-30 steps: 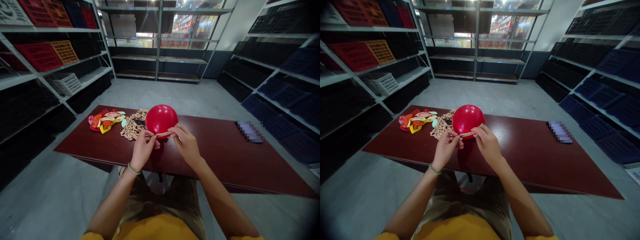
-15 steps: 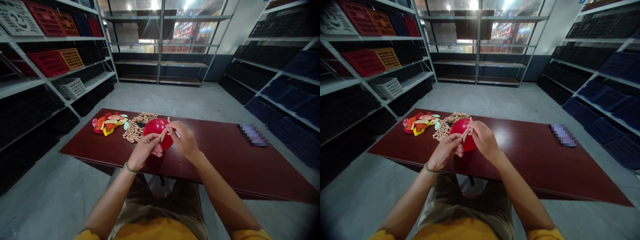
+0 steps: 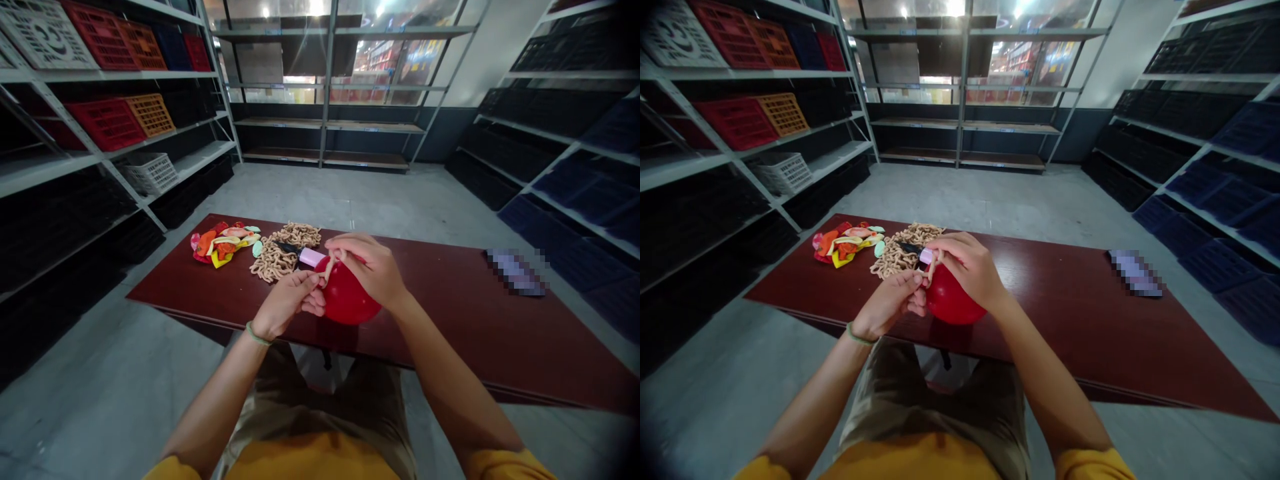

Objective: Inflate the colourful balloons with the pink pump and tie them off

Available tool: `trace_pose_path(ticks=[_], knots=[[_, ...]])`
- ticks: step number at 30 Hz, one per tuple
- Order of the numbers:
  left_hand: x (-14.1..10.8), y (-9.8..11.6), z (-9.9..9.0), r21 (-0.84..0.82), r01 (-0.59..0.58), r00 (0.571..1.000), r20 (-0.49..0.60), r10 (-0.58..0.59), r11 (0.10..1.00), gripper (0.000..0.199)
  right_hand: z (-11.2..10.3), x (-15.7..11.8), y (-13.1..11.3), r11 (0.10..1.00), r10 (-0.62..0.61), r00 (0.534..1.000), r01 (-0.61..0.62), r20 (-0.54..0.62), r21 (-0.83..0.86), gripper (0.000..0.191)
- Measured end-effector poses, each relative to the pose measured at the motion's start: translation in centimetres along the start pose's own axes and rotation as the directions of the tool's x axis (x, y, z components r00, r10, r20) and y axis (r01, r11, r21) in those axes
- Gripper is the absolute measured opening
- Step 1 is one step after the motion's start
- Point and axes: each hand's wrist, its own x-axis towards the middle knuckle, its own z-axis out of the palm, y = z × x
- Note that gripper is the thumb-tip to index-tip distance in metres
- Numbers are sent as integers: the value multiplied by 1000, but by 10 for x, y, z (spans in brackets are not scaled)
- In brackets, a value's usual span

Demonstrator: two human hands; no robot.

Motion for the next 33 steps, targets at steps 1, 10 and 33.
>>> trace_pose_path(ticks=[1, 10, 33], knots=[[0, 0, 0, 42, 12, 1000, 21, -13, 999, 35, -1, 4, -1, 1000, -8, 999, 8, 53, 3, 24], [-6, 2, 8, 329, -2, 992, 123, -40, 944, 35, 10, 17, -3, 1000, 14, 914, -21, 405, 15, 25], [-11, -19, 2, 200, -66, 994, -73, 82, 978, 41, -6, 3, -10, 983, 179, 911, -185, 371, -19, 28]])
